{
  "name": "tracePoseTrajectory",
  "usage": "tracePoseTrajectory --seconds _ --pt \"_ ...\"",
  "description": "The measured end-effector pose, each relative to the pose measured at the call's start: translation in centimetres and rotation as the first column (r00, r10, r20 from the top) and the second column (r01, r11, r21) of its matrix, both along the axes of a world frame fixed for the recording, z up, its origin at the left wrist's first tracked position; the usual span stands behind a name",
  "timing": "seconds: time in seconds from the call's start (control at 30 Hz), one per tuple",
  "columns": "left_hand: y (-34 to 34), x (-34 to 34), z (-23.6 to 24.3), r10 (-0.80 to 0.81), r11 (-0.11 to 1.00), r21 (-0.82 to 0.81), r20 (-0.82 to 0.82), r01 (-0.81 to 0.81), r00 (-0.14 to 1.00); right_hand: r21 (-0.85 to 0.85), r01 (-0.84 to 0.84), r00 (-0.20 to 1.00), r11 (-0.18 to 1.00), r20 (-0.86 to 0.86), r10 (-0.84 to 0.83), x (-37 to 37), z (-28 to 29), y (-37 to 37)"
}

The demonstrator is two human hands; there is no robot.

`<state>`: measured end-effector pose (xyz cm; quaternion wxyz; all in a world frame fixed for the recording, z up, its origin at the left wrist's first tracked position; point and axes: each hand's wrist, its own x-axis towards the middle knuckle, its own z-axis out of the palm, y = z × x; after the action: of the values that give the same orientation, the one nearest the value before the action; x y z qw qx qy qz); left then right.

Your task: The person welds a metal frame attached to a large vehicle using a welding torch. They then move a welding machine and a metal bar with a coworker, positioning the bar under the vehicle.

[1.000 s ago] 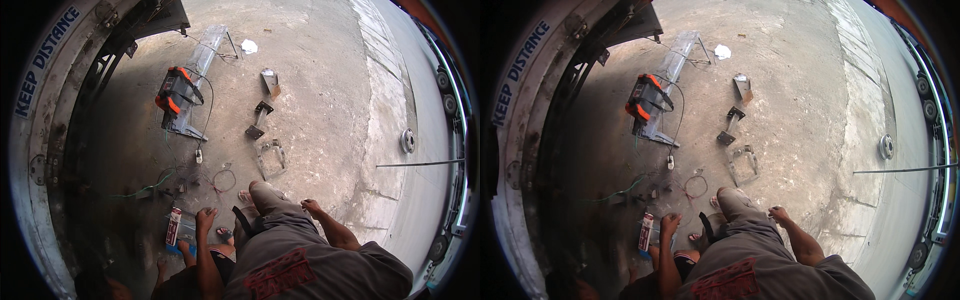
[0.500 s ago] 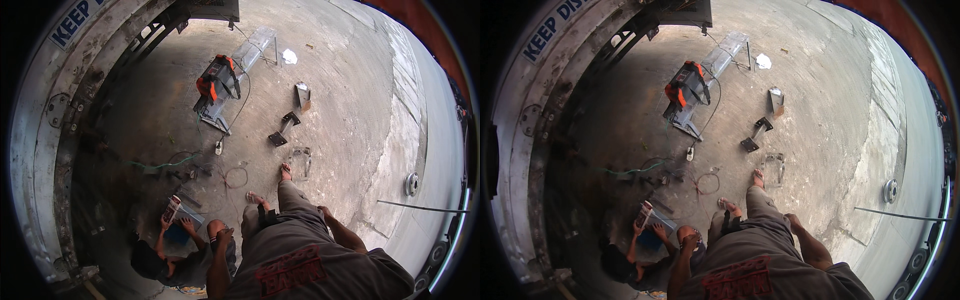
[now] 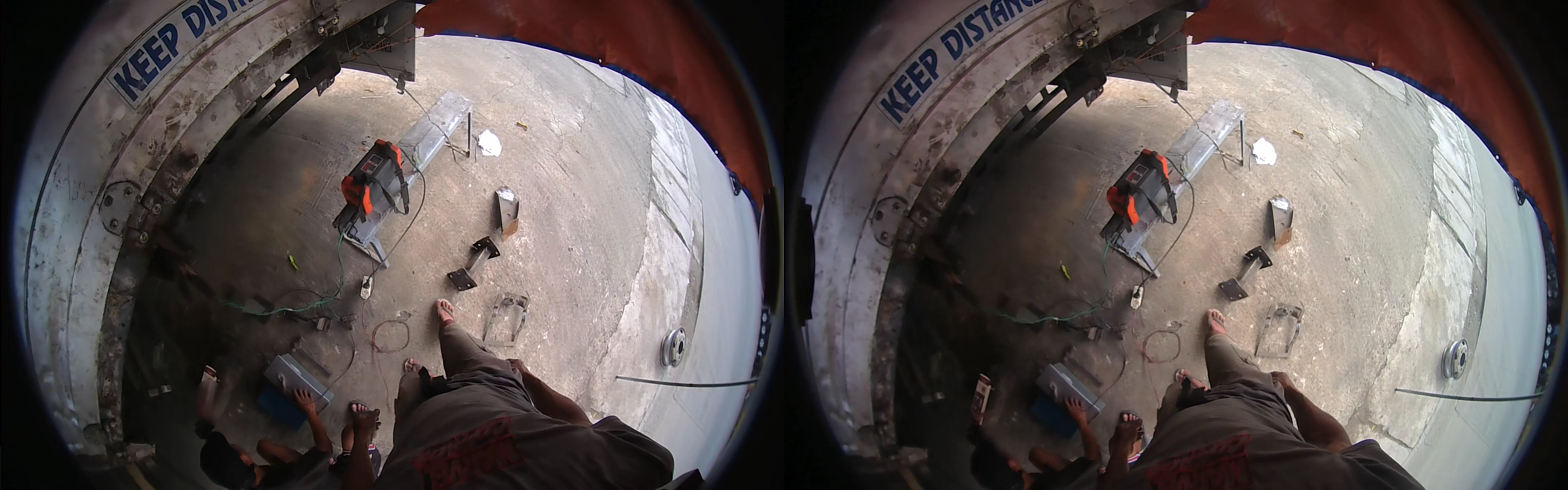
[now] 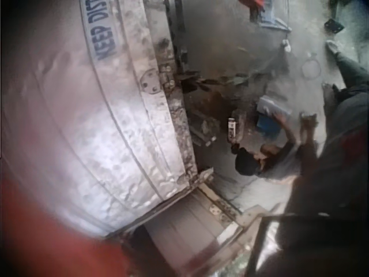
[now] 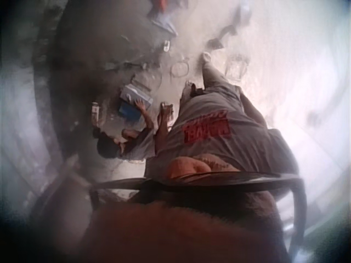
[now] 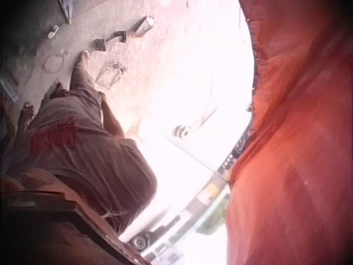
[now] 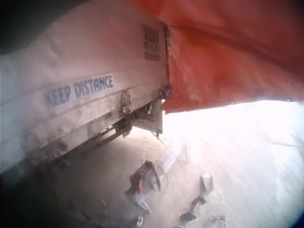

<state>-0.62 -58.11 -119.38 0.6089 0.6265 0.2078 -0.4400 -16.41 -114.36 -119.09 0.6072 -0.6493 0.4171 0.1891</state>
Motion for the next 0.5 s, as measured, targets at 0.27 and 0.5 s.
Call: tracePoseTrajectory --seconds 0.27,0.5 --pt "-6.0 4.7 1.3 0.015 0.965 0.253 0.188 -0.063 0.982 -0.464 -0.322 0.832 0.825 0.277 0.480 35.5 5.6 -4.7" --pt "-14.0 4.0 6.7 0.355 0.818 0.422 0.165 -0.391 0.920 -0.877 -0.360 0.255 0.317 0.234 0.938 67.8 10.8 -3.2"
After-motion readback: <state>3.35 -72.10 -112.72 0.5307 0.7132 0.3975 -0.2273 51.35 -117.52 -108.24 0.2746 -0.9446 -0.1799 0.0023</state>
